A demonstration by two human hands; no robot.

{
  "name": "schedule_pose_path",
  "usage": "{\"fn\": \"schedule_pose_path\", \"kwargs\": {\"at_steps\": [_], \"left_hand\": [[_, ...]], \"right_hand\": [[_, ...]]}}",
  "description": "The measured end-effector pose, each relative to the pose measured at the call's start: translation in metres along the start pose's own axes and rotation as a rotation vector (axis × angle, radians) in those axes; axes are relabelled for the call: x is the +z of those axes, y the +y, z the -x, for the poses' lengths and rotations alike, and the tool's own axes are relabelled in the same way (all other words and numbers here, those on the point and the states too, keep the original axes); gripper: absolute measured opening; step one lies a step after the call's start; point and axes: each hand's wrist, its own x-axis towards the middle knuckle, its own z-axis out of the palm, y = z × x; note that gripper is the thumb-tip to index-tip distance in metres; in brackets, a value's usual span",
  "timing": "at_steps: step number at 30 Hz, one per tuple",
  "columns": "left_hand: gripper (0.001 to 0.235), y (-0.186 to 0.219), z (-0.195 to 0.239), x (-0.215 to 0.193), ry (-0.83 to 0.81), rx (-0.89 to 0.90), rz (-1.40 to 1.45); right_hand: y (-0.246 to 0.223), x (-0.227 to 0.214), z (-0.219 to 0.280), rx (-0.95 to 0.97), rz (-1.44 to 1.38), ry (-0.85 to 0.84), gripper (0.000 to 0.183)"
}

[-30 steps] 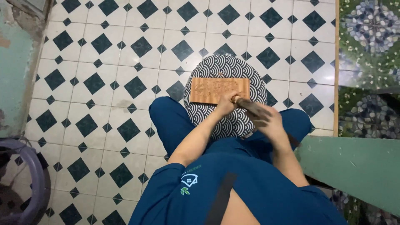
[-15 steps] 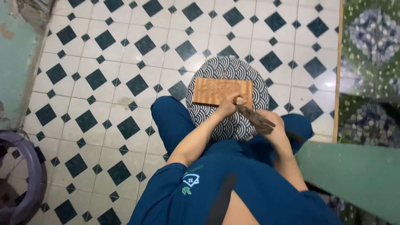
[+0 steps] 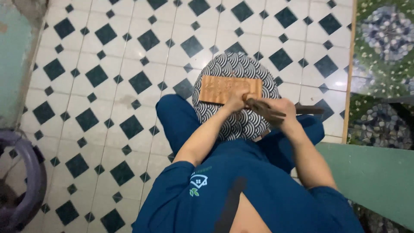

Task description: The person carves a rectangular wooden board using a chisel and mallet. They repeatedly strike the chisel to remove material and refine the surface, occasionally adjusting the board's position on a cushioned support.

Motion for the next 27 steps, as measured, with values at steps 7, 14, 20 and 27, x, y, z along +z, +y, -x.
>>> {"fn": "schedule_pose_path", "kwargs": {"at_steps": [7,14,20,27], "left_hand": [[0.024,0.031,-0.006,-0.008,0.008,-0.038,0.102],[0.021,0.002,0.007,0.011,0.008,-0.059,-0.023],[0.025,0.081,-0.026,-0.02,0.146,-0.119,-0.02],[0.021,0.068,-0.015,-0.011,0.105,-0.111,-0.04]], "right_hand": [[0.025,0.009,-0.002,0.146,-0.009,0.093,0.053],[0.042,0.024,-0.018,0.319,-0.013,0.188,0.043],[0.065,0.037,0.003,0.484,-0.03,0.266,0.039],[0.017,0.061,-0.013,0.431,-0.19,0.066,0.045]]}}
